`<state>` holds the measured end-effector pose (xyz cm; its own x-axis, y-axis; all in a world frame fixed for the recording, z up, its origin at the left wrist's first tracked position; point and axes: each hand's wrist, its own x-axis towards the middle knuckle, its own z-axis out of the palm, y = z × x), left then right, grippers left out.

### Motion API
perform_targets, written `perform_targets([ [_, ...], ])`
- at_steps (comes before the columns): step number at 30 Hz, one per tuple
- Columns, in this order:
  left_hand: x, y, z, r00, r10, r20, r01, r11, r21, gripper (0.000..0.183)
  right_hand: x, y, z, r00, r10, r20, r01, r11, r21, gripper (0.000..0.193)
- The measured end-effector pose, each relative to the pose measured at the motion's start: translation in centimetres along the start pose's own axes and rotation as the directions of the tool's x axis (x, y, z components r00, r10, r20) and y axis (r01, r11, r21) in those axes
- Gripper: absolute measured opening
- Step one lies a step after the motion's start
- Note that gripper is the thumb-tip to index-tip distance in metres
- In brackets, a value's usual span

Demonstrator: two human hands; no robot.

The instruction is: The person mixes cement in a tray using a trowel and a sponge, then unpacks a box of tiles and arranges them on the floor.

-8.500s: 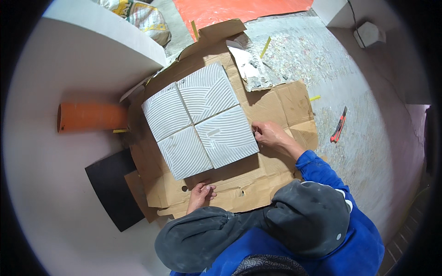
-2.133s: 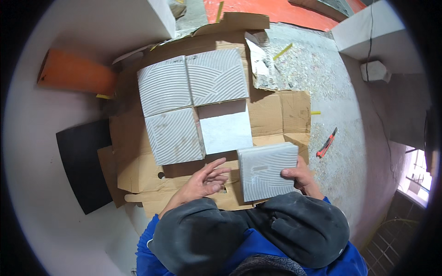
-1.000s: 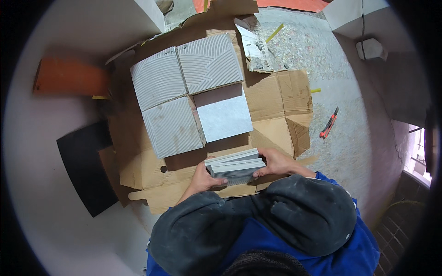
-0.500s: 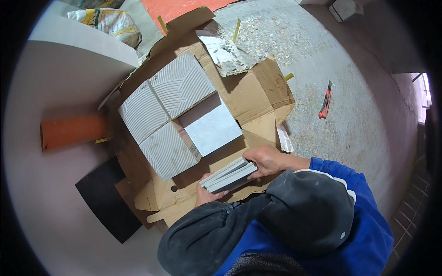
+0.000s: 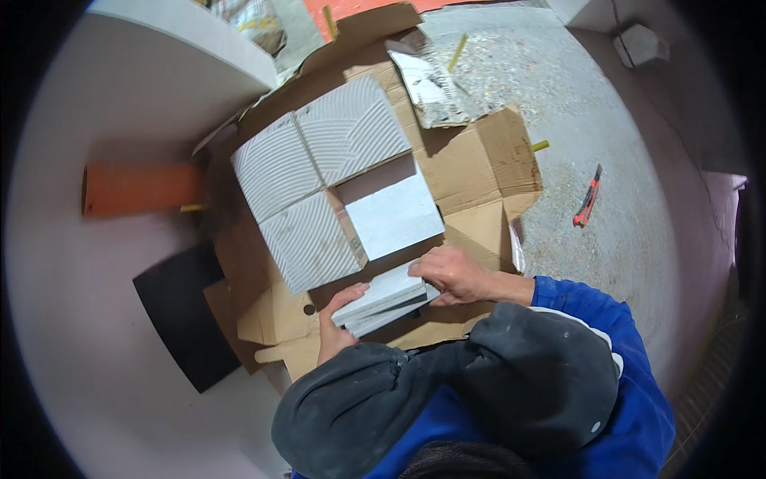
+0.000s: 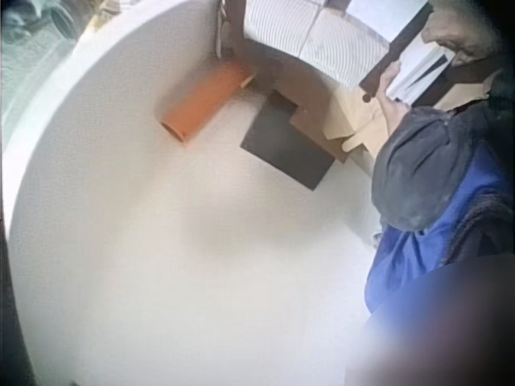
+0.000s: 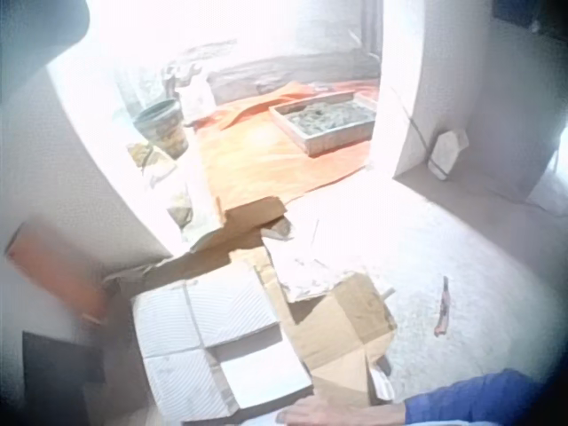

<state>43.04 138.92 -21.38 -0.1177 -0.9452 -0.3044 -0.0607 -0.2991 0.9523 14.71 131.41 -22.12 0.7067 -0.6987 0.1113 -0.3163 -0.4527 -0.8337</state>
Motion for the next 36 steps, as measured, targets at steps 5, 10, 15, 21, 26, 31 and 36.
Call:
perform_targets([
  [5,-0.4,-3.0,-1.0,0.994,-0.083,-0.078,0.080,0.996,-0.043,0.047,0.0,1.0,2.4,0.998,-0.052,-0.024,0.051,0.997,-0.051,0.065],
  [10,-0.3,-4.1,-0.8,0.994,-0.068,-0.088,0.077,0.991,0.106,0.049,-0.2,1.4,3.1,0.995,0.095,0.016,-0.095,0.995,-0.024,0.069],
  [15,0.0,-4.7,-0.4,0.998,-0.045,-0.049,0.057,0.952,0.300,0.052,-1.3,0.6,1.5,0.922,0.301,0.242,-0.272,0.951,-0.148,0.056],
  [21,-0.1,-5.2,-0.4,0.999,-0.001,-0.038,0.011,0.962,0.271,0.049,-1.3,1.6,-0.8,0.901,0.410,-0.140,-0.419,0.907,-0.046,0.045],
  [26,0.7,-4.7,-0.6,0.997,-0.048,-0.062,0.062,0.965,0.253,0.051,0.6,3.0,-1.3,0.841,0.311,-0.443,-0.434,0.877,-0.208,0.045],
  [31,1.5,-4.5,-0.3,0.988,-0.115,-0.098,0.127,0.983,0.129,0.055,1.2,2.4,-0.9,0.880,0.237,-0.412,-0.360,0.898,-0.253,0.046],
  [36,1.6,-4.2,-0.5,0.975,-0.214,-0.060,0.211,0.976,-0.053,0.053,0.3,1.3,0.9,0.918,0.341,-0.202,-0.312,0.936,0.162,0.038],
])
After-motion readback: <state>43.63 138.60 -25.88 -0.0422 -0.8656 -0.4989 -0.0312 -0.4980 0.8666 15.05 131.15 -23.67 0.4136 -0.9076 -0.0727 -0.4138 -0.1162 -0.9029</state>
